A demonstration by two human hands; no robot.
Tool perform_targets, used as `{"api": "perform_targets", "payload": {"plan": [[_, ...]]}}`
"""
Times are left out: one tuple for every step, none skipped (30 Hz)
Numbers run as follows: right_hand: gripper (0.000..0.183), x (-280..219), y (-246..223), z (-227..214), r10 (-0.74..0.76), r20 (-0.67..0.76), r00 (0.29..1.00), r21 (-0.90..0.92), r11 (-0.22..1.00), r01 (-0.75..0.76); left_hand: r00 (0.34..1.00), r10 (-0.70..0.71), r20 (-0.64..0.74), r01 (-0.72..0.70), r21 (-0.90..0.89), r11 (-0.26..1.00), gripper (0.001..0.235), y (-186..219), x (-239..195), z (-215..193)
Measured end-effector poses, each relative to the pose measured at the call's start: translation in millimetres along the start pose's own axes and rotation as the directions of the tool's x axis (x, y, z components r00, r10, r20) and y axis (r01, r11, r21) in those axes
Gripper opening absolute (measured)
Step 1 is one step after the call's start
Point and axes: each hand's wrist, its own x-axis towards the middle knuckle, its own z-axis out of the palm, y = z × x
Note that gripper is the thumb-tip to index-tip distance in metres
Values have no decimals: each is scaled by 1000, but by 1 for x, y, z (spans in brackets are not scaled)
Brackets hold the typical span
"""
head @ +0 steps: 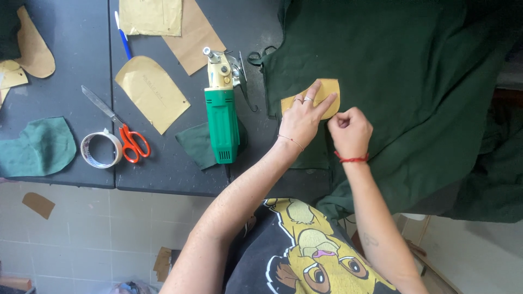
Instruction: The person is cutting out specific shapes from green fabric using paper patterns as guides, employing both a rotary cutter and scissors.
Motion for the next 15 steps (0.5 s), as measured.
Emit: {"api": "perform_targets", "payload": {"plan": [[5,-4,-6,1,72,-2,997,20,997,-72,1000,11,22,-11,-31,999,57,-1,2,-1],[5,-9,-11,1,143,-2,990,40,989,-143,999,23,44,-20,-63,998,59,-3,4,-1],[5,-10,-16,-1,144,-3,990,41,989,-143,999,23,44,-21,-63,998,59,-7,9,0],[5,-13,-21,-4,234,-2,972,138,963,-231,995,42,88,-33,-103,994,55,-11,12,1],[7,-16,-26,-6,322,9,947,232,920,-315,989,63,130,-44,-144,989,50,-16,15,2],[7,-19,-32,-4,324,14,946,234,919,-318,989,61,135,-42,-141,989,50,-23,19,0],[9,-21,-37,-3,276,48,960,307,911,-277,969,108,223,-56,-228,972,50,-29,22,-3],[11,-23,-42,-3,227,71,971,378,895,-237,938,167,303,-66,-317,946,51,-35,27,-6],[11,-26,-48,4,232,70,970,379,894,-241,937,170,306,-69,-316,946,51,-41,28,0],[10,-27,-52,10,190,95,977,333,919,-211,910,218,352,-90,-345,934,56,-47,31,7],[9,-28,-56,17,149,122,981,287,941,-178,879,265,396,-110,-373,921,60,-53,34,13],[9,-27,-59,21,150,122,981,289,940,-180,878,265,398,-110,-371,922,60,-54,35,6],[7,-27,-62,25,127,108,986,285,946,-154,862,301,408,-129,-398,908,60,-55,37,-2],[6,-28,-65,28,106,97,990,279,951,-129,843,337,419,-145,-425,894,59,-56,37,-9],[6,-31,-67,31,110,98,989,281,950,-133,841,337,423,-145,-424,894,59,-58,35,-17]]}}
